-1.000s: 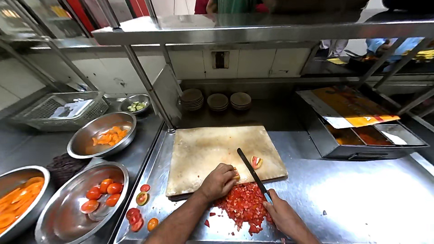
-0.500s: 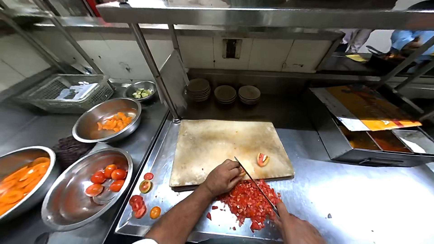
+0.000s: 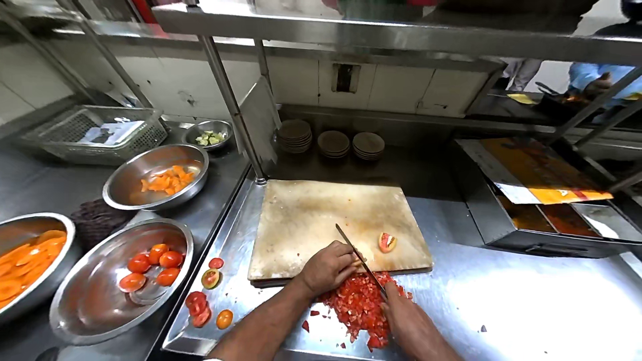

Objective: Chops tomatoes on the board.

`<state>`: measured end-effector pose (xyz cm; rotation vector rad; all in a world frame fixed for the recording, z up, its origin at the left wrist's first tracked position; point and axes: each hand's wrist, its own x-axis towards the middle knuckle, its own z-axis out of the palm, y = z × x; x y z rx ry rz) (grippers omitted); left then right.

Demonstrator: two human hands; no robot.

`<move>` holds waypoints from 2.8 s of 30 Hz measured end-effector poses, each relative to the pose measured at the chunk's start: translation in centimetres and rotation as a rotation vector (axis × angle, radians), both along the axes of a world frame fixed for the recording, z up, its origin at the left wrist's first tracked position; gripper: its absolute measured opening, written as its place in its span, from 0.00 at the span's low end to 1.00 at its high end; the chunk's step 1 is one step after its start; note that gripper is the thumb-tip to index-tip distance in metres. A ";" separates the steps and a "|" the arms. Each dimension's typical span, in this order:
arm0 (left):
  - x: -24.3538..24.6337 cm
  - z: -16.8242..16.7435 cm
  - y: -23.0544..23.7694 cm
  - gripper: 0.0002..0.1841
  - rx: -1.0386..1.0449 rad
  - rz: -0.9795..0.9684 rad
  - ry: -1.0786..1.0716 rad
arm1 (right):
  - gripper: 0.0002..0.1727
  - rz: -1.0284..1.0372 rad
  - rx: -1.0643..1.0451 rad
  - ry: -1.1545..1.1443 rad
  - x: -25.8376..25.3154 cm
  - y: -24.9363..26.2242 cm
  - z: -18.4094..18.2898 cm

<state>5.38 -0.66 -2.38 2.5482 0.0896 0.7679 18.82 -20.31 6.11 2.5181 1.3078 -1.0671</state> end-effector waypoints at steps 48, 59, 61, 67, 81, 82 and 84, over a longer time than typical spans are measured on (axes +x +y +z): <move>-1.3 -0.1 -0.3 0.13 0.014 -0.021 0.001 | 0.24 0.021 -0.006 0.082 -0.3 -1.7 3.4; -1.3 -0.2 -0.4 0.12 0.061 -0.012 -0.046 | 0.24 0.035 -0.025 0.121 0.2 -0.9 3.0; -1.5 -0.5 -0.3 0.13 0.057 -0.011 -0.042 | 0.24 0.018 -0.007 0.147 -0.4 -1.1 1.8; -1.6 -0.4 0.0 0.12 0.074 -0.012 -0.057 | 0.25 0.046 0.024 0.155 -0.1 0.9 0.8; -1.9 -0.7 -0.5 0.13 0.109 0.007 -0.050 | 0.25 0.041 -0.023 0.199 -0.6 0.7 2.6; -2.0 -0.8 -0.5 0.12 0.115 0.005 -0.054 | 0.25 0.024 0.001 0.202 -1.1 0.9 0.8; -1.9 -0.7 -0.4 0.12 0.126 -0.002 -0.058 | 0.26 0.014 0.050 0.185 -1.4 1.3 -1.9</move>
